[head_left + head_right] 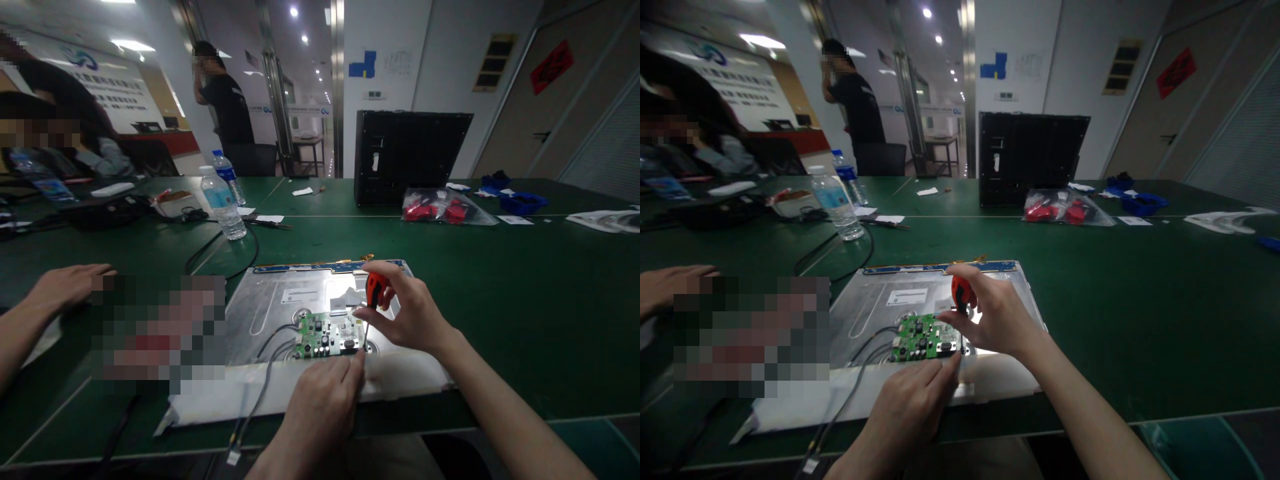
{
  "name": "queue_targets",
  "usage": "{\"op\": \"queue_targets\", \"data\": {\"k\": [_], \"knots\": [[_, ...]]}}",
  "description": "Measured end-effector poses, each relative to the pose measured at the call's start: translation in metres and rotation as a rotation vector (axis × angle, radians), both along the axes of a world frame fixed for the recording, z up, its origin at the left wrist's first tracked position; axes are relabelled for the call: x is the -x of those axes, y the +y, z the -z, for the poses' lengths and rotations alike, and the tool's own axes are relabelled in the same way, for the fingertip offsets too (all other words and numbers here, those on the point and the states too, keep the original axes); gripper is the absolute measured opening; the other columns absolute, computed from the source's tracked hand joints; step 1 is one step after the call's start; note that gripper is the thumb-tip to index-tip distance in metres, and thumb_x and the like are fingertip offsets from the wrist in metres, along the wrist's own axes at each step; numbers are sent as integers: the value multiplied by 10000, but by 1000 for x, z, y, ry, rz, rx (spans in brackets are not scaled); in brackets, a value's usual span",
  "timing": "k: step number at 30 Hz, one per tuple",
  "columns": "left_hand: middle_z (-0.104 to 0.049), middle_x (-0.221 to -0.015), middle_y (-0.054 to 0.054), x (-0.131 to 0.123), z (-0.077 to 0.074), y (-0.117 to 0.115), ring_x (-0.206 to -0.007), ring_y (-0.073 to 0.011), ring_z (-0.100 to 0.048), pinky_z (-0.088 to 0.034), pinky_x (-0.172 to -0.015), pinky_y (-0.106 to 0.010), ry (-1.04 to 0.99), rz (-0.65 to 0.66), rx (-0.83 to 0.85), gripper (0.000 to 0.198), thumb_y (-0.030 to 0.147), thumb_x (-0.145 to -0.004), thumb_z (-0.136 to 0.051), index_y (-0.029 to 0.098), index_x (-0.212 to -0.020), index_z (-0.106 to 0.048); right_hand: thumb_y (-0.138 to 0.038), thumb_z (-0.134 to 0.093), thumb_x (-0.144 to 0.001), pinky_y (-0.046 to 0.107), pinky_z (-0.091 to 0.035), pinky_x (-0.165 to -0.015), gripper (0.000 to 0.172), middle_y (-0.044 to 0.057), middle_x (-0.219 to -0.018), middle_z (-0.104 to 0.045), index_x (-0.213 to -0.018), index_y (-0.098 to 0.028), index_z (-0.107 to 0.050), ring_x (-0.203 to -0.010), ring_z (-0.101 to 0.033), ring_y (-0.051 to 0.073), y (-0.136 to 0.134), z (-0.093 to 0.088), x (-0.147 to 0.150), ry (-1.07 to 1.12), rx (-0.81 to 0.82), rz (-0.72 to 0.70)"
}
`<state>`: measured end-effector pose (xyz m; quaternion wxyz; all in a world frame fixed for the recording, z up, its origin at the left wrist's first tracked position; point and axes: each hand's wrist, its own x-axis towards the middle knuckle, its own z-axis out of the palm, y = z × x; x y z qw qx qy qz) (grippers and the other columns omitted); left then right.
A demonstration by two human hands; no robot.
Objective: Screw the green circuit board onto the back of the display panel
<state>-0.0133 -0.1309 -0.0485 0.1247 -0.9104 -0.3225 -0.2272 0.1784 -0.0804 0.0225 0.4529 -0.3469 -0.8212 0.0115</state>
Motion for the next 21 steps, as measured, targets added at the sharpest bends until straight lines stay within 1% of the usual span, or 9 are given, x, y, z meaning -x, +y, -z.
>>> {"op": "queue_targets", "data": {"k": [2,5,7,11,21], "knots": [[-605,-679,-20,0,0,0,-546,-164,-583,-474,-512,-262,6,-4,3,301,41,-873,-364,111,-1120,-521,-251,-605,-842,244,-487,-554,482,8,-849,-606,-1278,-207,-406,-640,-568,121,-2,-1,-1,10,39,-38],[-605,-680,-21,0,0,0,-551,-170,-587,-478,-508,-270,-5,7,-1,298,40,-871,-364,106,-1112,-525,-169,-558,-828,231,-487,-535,482,3,-838,-592,-1285,-200,-411,-600,-544,105,-3,-2,0,38,65,-49],[-605,-682,-21,0,0,0,-553,-179,-593,-476,-495,-279,-15,12,-1,296,44,-875,-364,103,-1117,-525,-165,-555,-830,219,-485,-520,459,-13,-802,-570,-1268,-199,-421,-571,-521,94,-3,-3,1,52,49,-46],[-594,-661,-11,0,0,0,-529,-178,-584,-469,-484,-279,-20,11,-1,280,47,-888,-362,104,-1102,-533,-169,-553,-839,207,-493,-523,445,-26,-785,-545,-1263,-199,-424,-567,-535,86,-3,-4,2,59,18,-52],[-597,-657,-17,-1,-1,0,-542,-165,-581,-458,-498,-254,-16,-1,-21,274,56,-883,-373,107,-1090,-546,-175,-544,-852,198,-502,-529,445,-36,-790,-552,-1277,-214,-420,-558,-566,77,-2,-4,3,60,-3,-49]]}}
